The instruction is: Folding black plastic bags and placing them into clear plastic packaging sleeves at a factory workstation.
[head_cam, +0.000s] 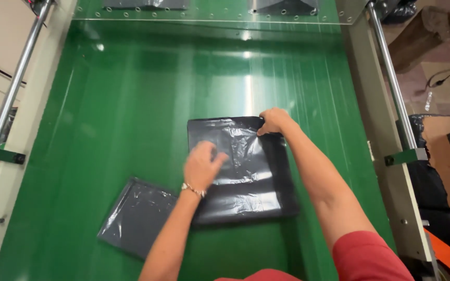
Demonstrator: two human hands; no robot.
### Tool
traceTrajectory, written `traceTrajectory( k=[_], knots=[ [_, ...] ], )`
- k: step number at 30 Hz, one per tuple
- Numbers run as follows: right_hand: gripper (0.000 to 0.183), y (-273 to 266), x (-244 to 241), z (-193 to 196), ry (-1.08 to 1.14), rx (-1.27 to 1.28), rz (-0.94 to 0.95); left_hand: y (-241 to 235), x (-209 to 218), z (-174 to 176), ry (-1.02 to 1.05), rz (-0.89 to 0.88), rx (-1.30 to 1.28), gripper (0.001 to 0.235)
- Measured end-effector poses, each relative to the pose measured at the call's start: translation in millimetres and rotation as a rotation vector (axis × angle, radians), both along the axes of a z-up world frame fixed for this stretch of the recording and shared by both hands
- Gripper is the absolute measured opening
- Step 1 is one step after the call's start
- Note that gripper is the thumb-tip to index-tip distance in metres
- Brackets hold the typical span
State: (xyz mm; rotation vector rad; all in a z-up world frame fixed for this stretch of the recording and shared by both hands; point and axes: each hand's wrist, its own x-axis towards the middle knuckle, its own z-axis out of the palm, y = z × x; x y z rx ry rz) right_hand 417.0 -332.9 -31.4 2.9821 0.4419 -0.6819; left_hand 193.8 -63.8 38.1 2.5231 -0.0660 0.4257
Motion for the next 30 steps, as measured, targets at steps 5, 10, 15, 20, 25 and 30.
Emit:
traceTrajectory(
  k=[5,10,15,20,25,30],
  knots=[
    [0.043,17,-75,84,-0.188,0.204,0.060,2,-12,-16,0.833,-0.202,-1.000,0.056],
    [0.015,-6,-186,109,-0.702,0.424,0.244,36,-32,14,1.015,-0.069,-1.652,0.115],
    [0.035,-27,-288,96,-0.845,0.619,0.313,91,-23,-185,0.835,0.103,-1.862,0.098],
    [0.042,-30,-335,64,-0.862,0.605,0.293,88,-52,-130,0.742,0.058,-1.685,0.083],
    [0.044,-34,-347,50,-0.866,0.576,0.279,38,-106,11,0.585,0.265,-0.774,0.093],
    [0.046,-12,-363,95,-0.744,0.365,0.293,13,-182,4,-0.103,-0.361,0.756,0.064]
  ],
)
